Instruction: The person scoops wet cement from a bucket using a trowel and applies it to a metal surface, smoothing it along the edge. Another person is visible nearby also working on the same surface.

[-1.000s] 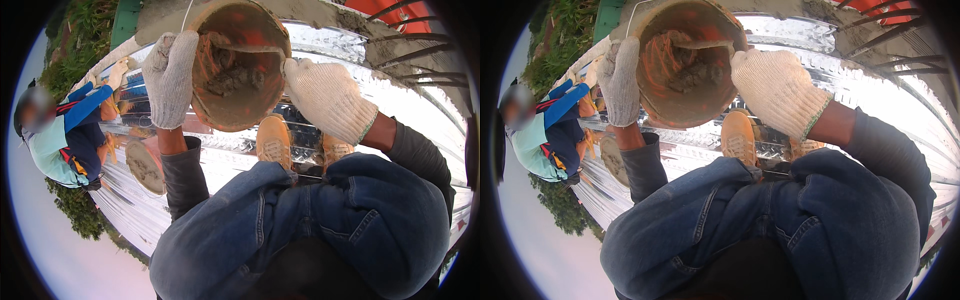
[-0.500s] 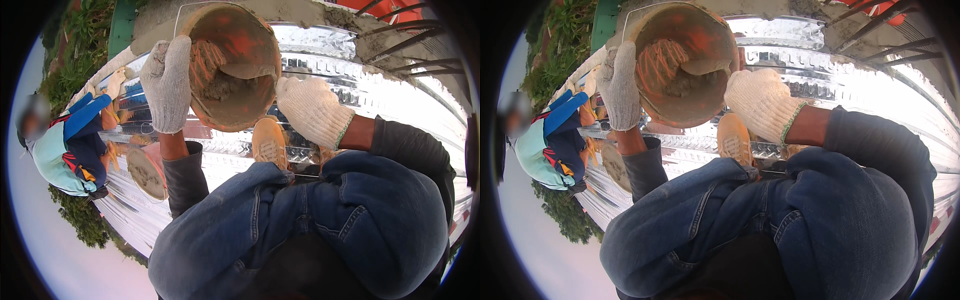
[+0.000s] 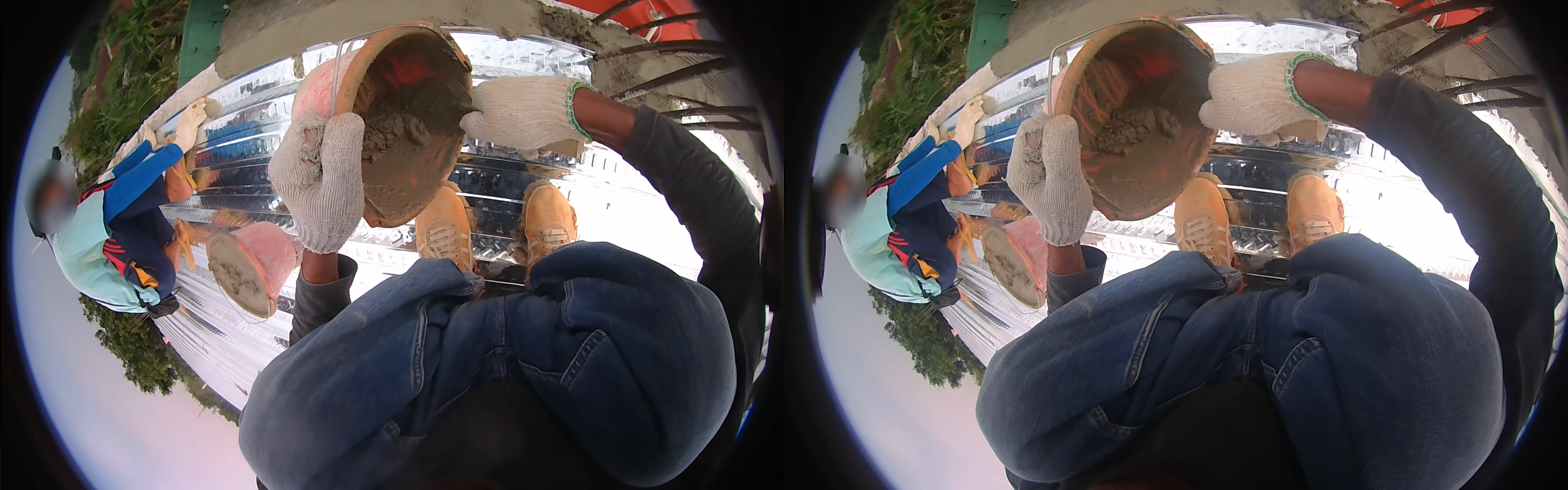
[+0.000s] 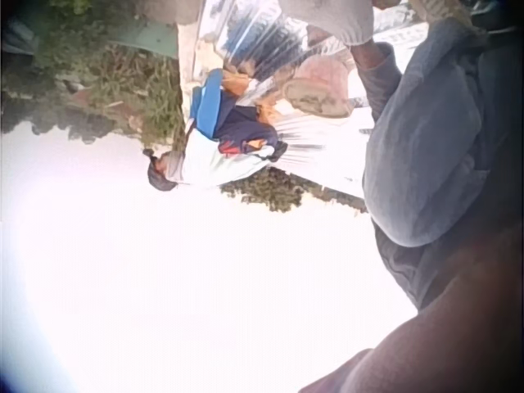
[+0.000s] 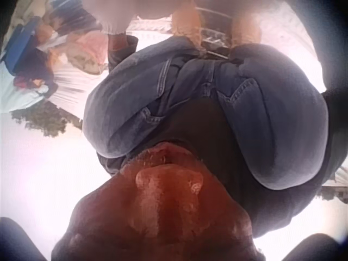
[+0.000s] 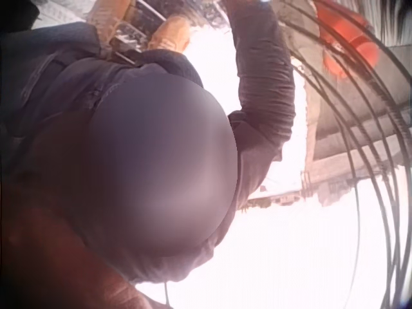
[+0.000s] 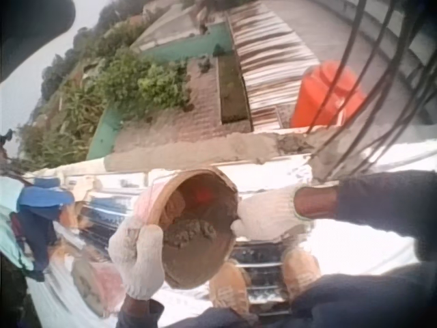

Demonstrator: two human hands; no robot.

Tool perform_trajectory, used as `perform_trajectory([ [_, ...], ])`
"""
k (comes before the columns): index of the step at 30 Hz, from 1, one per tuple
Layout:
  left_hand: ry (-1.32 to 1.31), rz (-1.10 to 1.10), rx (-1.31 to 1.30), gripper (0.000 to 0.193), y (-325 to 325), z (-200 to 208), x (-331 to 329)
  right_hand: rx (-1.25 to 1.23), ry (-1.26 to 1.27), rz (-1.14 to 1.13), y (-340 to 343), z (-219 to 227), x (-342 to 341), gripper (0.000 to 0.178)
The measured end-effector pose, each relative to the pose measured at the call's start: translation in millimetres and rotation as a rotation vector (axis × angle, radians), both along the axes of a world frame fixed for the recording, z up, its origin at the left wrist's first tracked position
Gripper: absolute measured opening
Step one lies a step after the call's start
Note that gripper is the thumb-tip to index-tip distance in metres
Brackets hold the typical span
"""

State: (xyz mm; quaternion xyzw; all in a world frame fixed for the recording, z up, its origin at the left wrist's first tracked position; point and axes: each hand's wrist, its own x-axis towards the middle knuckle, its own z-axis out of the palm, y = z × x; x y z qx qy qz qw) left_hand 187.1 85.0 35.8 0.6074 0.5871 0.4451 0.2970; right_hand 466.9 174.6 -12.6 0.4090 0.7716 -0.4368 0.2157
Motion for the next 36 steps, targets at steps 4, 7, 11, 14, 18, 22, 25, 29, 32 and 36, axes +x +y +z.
perform_trajectory([
  [4,-0.007,0.035,0.071,0.021,-12,-13,-22,-0.149,0.104,-0.055,8,3,-10,0.058],
  [7,-0.1,0.051,0.083,0.026,-16,-21,-31,-0.229,0.159,-0.062,7,-10,-7,0.057],
  [11,-0.149,0.046,0.086,0.032,-21,-23,-36,-0.417,0.238,-0.147,-4,-25,-7,0.057],
  [14,-0.146,0.19,0.126,0.034,-29,-23,-43,-0.437,0.301,-0.142,-13,-25,-17,0.055],
  [18,-0.197,0.22,0.128,0.047,-41,-14,-52,-0.387,0.494,-0.162,-40,-38,-12,0.057],
  [22,-0.292,0.27,0.102,0.041,-35,-8,-44,-0.577,0.452,-0.288,-48,-5,-7,0.057],
  [25,-0.372,0.295,-0.017,0.032,-18,-8,-26,-0.483,0.535,-0.261,-50,0,10,0.058],
  [29,-0.413,0.321,-0.097,0.024,-3,-8,-26,-0.326,0.65,-0.313,-72,-14,46,0.058],
  [32,-0.455,0.352,-0.101,0.02,2,-9,-46,-0.268,0.583,-0.352,-71,15,71,0.057],
  [36,-0.502,0.409,-0.132,0.02,1,-11,-66,-0.268,0.217,-0.576,-55,90,107,0.047],
])
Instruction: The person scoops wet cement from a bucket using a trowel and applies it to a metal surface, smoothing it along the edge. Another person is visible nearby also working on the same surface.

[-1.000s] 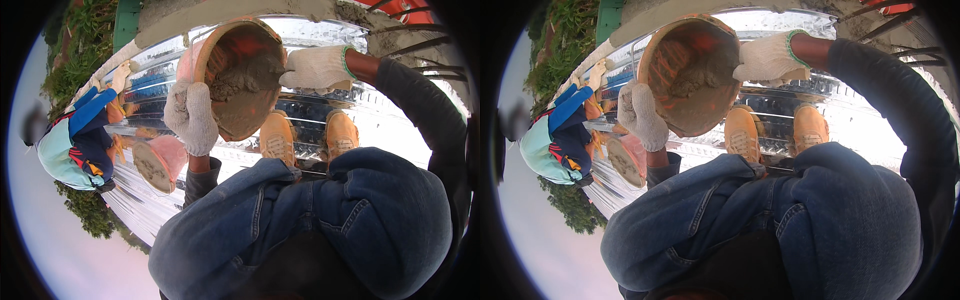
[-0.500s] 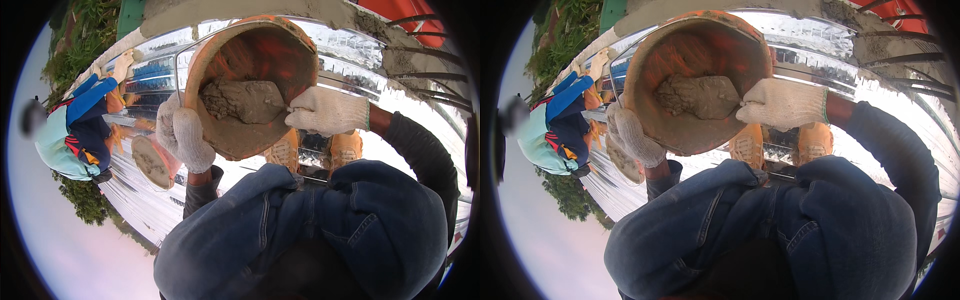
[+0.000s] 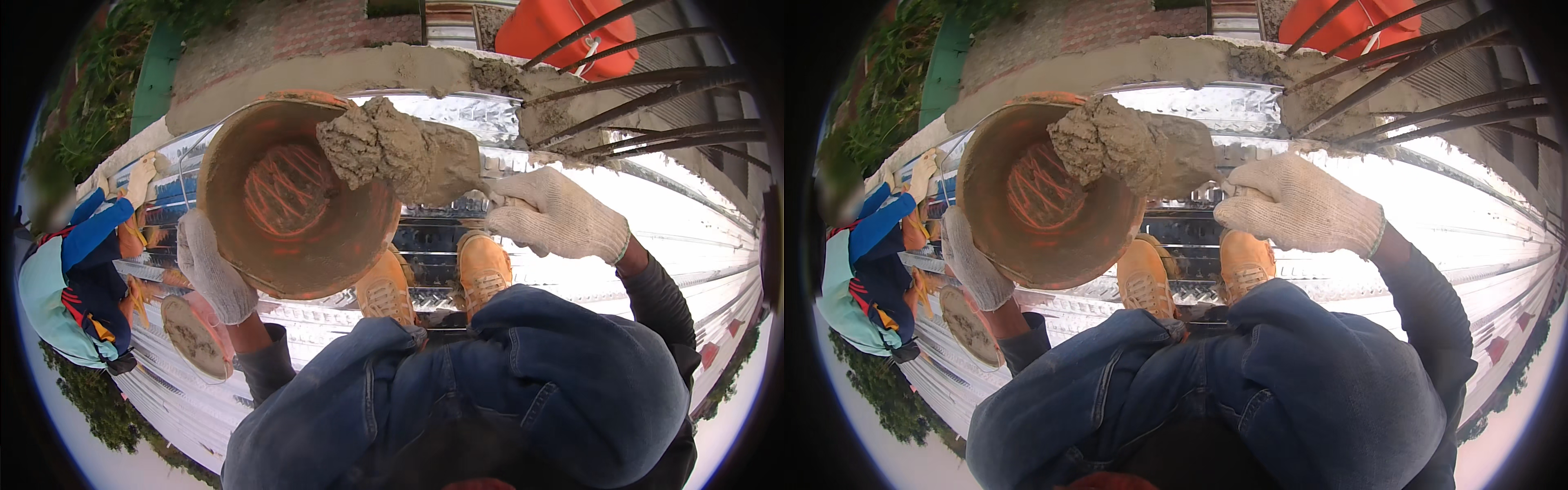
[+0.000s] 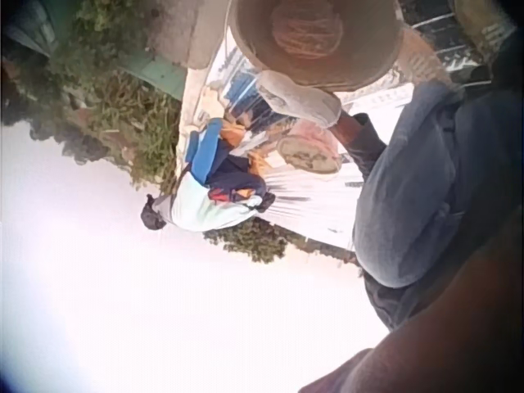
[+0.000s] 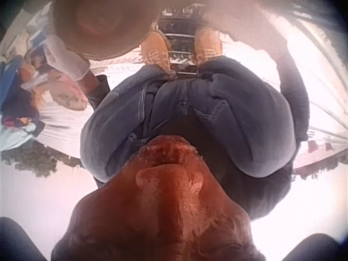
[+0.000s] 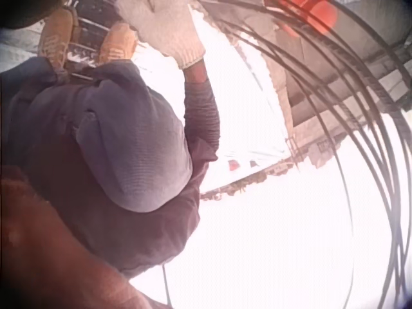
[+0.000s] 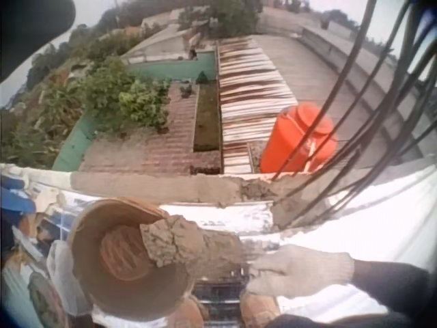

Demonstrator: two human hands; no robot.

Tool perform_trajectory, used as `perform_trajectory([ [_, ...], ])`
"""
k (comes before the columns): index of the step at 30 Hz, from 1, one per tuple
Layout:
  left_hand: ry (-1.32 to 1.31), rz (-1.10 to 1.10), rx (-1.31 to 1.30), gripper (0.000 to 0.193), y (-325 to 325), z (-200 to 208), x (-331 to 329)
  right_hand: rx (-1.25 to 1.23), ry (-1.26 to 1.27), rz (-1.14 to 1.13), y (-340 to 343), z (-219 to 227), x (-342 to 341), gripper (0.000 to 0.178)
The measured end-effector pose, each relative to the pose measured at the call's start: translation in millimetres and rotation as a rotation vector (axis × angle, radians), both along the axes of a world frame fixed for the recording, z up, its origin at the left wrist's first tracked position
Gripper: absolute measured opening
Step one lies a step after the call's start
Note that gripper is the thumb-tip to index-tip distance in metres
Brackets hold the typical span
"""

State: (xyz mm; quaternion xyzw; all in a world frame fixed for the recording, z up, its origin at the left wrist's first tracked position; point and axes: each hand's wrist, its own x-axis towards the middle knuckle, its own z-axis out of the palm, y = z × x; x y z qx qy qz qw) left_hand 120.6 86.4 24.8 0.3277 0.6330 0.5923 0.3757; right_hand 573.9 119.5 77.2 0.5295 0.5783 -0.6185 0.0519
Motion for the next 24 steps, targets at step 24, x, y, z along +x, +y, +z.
perform_trajectory([
  [24,0.077,-0.028,0.035,0.024,6,-17,-30,0.053,0.383,-1.088,-35,-109,-17,0.048],
])
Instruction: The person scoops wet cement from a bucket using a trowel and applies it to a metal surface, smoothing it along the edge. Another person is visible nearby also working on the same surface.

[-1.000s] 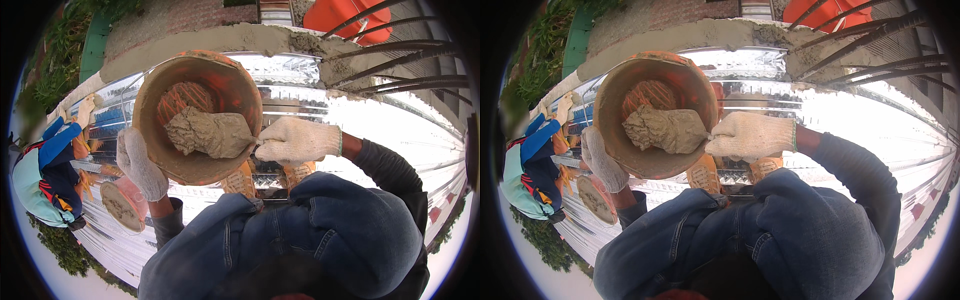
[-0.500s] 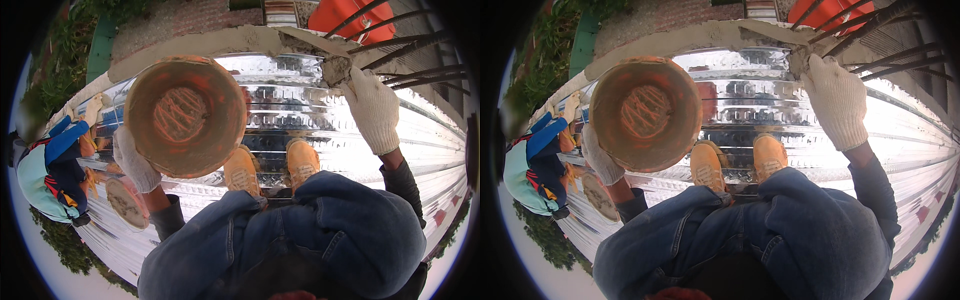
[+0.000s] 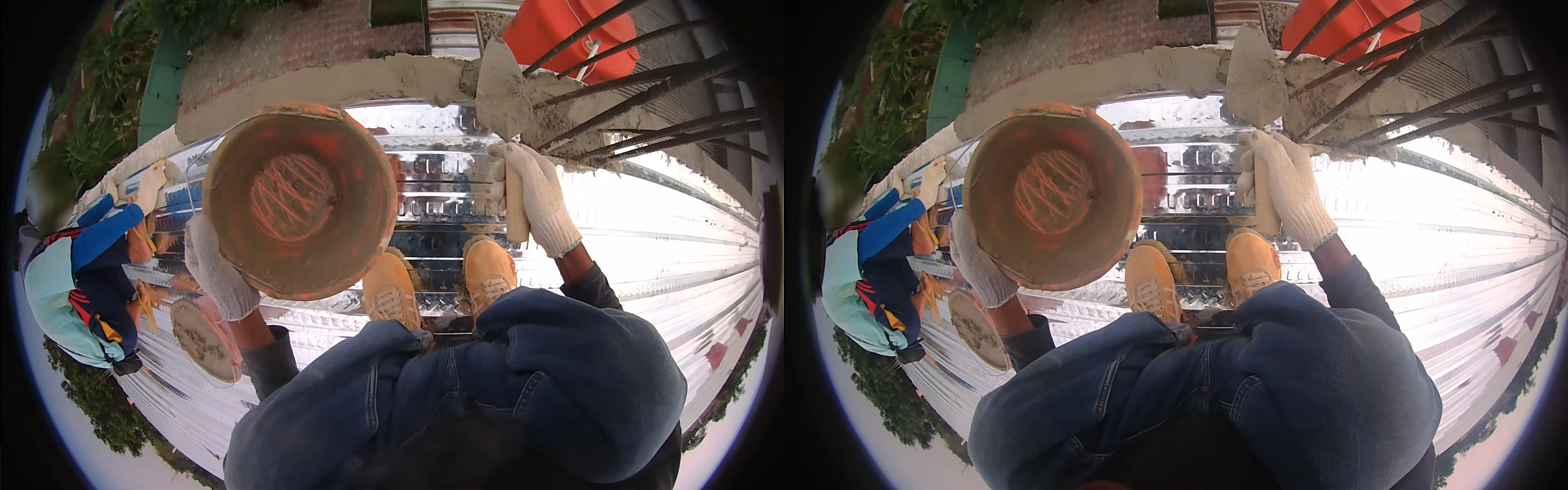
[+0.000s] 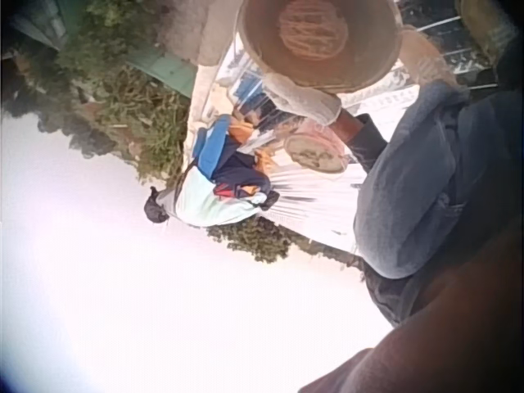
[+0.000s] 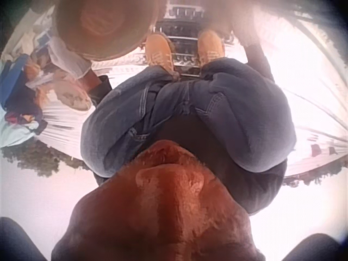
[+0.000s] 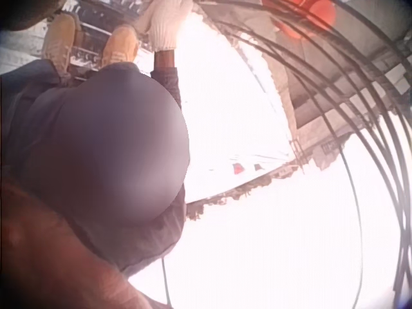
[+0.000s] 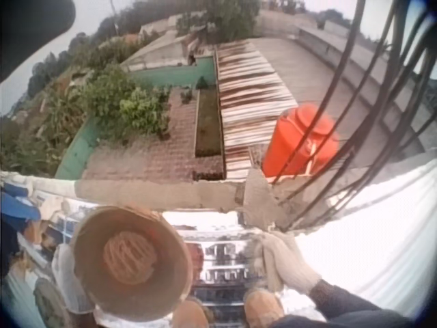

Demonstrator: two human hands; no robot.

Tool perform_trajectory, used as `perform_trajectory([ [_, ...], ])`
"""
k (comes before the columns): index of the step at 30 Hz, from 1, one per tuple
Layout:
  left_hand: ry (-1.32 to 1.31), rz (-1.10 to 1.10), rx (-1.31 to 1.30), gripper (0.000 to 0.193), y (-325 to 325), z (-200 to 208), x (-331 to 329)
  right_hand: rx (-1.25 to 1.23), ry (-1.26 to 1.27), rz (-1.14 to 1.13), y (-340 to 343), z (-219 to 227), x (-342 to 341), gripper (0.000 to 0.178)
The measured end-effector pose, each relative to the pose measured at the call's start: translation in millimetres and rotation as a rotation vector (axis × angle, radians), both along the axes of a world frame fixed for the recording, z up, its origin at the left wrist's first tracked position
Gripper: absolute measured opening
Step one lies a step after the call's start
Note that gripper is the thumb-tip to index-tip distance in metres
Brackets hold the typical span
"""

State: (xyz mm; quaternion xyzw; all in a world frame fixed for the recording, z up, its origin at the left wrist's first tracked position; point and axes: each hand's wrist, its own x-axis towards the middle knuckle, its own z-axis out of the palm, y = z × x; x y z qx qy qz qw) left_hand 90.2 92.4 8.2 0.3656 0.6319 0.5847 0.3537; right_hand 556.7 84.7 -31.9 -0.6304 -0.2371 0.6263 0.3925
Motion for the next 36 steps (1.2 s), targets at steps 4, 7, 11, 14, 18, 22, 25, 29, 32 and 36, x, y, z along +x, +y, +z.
perform_trajectory([
  [4,-0.014,0.016,-0.022,0.024,-5,3,-7,-0.148,0.335,-0.178,33,-34,-2,0.047],
  [7,-0.062,0.059,-0.01,0.026,-7,-1,-9,-0.192,0.313,-0.102,48,-45,-23,0.041],
  [11,-0.032,0.117,-0.005,0.032,-7,-14,-18,-0.196,0.252,-0.065,66,-56,-44,0.042],
  [14,-0.035,0.148,-0.006,0.035,-8,-19,-24,-0.164,0.205,0.042,75,-61,-55,0.044],
  [18,0.018,0.177,0.018,0.035,-14,-20,-28,-0.178,0.086,0.156,85,-51,-58,0.042],
  [22,-0.054,0.171,-0.051,0.038,-12,-7,-13,-0.151,-0.251,0.175,79,-52,-22,0.048],
  [25,-0.072,0.171,-0.079,0.039,-8,-3,-10,-0.145,-0.486,0.167,70,-50,8,0.054],
  [29,0.131,0.192,-0.011,0.036,-15,-39,-51,-0.159,-0.424,0.059,65,-52,7,0.052],
  [32,-0.078,0.165,-0.051,0.034,-5,-16,-14,-0.177,-0.299,-0.075,62,-59,3,0.046],
  [36,-0.107,0.155,-0.015,0.034,-15,-16,-12,-0.271,-0.09,-0.257,54,-45,-18,0.039],
])
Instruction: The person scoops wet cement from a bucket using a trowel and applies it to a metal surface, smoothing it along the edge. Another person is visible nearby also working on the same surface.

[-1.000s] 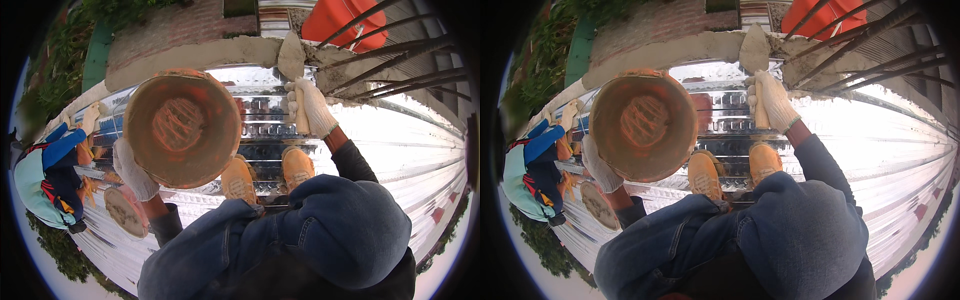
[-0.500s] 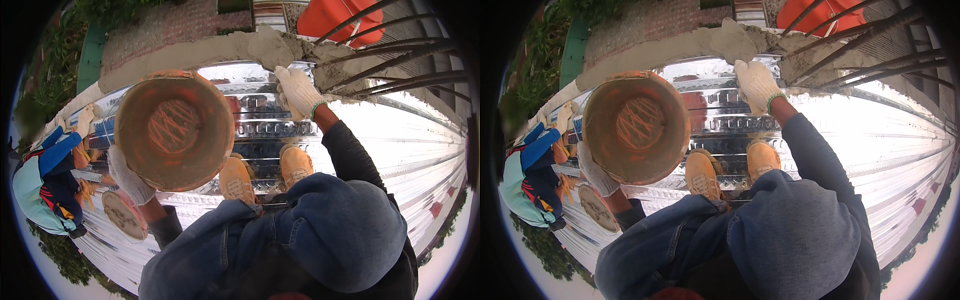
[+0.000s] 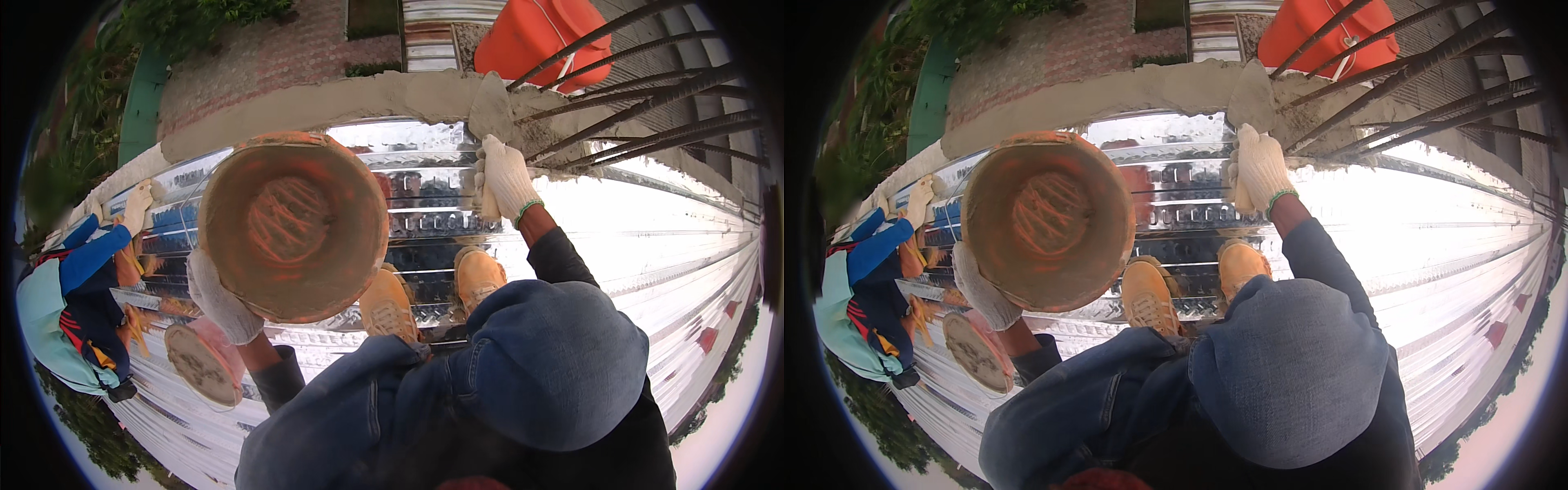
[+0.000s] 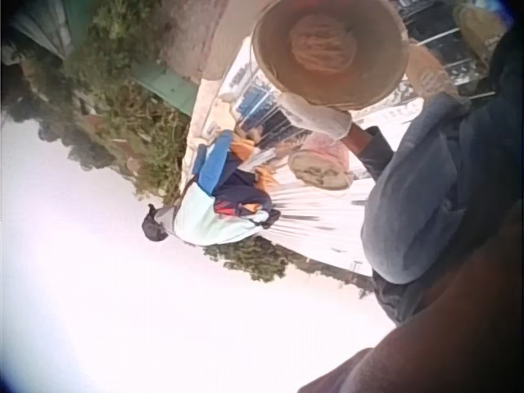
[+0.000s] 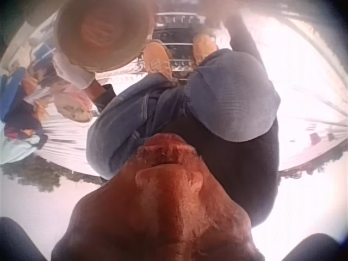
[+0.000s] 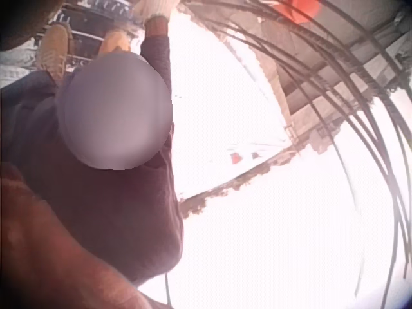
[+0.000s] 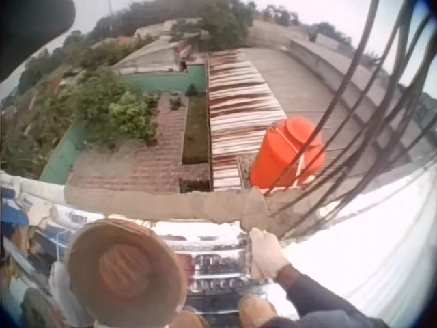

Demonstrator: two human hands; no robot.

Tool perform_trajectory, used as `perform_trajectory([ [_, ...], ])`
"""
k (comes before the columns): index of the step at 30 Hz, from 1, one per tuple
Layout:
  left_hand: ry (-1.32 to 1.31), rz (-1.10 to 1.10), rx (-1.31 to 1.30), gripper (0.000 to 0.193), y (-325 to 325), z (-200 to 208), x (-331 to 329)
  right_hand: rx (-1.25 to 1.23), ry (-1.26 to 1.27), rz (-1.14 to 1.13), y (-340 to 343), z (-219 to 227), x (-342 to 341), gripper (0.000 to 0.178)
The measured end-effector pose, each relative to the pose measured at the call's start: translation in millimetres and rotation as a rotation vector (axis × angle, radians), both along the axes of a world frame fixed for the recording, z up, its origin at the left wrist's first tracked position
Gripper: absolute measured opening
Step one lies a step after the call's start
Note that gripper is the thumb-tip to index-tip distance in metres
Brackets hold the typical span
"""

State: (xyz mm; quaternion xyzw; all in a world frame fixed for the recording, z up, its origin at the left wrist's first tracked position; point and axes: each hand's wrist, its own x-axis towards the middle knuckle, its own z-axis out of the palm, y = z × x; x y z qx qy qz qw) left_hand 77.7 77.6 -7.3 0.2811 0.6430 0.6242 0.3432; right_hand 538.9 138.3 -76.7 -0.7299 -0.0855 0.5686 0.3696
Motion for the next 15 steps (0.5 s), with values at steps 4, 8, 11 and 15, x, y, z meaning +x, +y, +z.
perform_trajectory([
  [4,0.145,0.051,-0.064,0.038,-9,-16,-18,0.016,0.186,-0.177,-11,14,-16,0.039],
  [8,0.355,0.064,-0.026,0.04,-16,-41,-54,0.082,0.329,-0.082,-12,33,-39,0.036],
  [11,0.289,0.055,0.0,0.039,-12,-41,-46,0.077,0.199,-0.01,-8,17,-34,0.036],
  [15,0.063,-0.028,-0.028,0.036,-3,-8,-16,0.051,0.174,-0.124,-3,-2,-16,0.033],
])
